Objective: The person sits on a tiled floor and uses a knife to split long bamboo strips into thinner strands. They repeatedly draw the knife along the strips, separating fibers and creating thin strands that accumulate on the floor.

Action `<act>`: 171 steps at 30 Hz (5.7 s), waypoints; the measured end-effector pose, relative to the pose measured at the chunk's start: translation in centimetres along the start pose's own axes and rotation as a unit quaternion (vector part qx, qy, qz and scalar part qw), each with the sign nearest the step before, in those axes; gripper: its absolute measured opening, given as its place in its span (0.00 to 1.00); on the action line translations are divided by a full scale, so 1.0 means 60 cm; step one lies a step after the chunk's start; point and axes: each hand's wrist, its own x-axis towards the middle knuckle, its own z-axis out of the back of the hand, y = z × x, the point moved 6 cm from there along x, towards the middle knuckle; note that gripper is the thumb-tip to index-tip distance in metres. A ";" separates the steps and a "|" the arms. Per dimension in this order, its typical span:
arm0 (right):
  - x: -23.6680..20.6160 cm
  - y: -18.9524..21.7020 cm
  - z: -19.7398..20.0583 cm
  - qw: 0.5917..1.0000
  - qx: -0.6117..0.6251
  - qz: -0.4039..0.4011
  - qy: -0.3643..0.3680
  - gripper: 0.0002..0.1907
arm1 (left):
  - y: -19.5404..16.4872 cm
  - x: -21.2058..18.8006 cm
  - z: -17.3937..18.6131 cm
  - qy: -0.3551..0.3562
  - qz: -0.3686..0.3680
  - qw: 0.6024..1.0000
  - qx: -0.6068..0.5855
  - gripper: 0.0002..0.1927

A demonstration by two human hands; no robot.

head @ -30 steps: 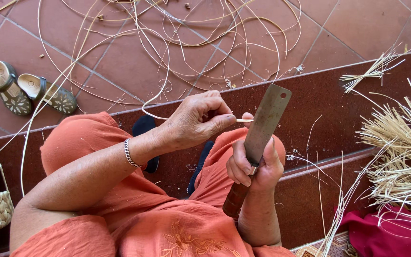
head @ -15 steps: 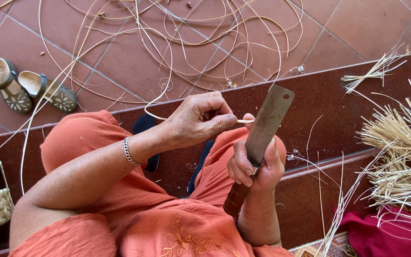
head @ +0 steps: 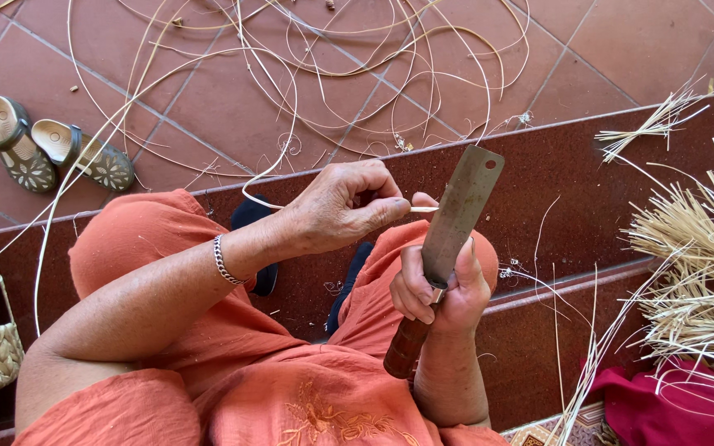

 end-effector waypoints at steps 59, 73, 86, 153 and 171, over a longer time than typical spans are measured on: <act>-0.005 -0.029 0.046 0.997 -0.009 -0.053 -0.056 0.29 | 0.003 0.006 0.010 0.025 -0.058 0.992 0.107 0.08; 0.009 -0.028 0.056 0.999 0.012 -0.045 -0.027 0.29 | 0.016 0.009 0.002 -0.002 -0.041 0.996 0.077 0.10; 0.010 -0.025 0.034 0.992 -0.082 -0.085 -0.050 0.37 | 0.016 0.006 0.022 0.027 0.015 0.991 0.133 0.13; 0.002 -0.035 0.082 0.995 0.041 -0.080 -0.037 0.32 | 0.015 -0.007 -0.001 -0.007 -0.034 0.996 0.081 0.06; -0.001 0.012 -0.105 0.970 -0.186 -0.130 -0.091 0.31 | -0.150 -0.184 0.042 -0.095 -0.387 0.905 0.151 0.08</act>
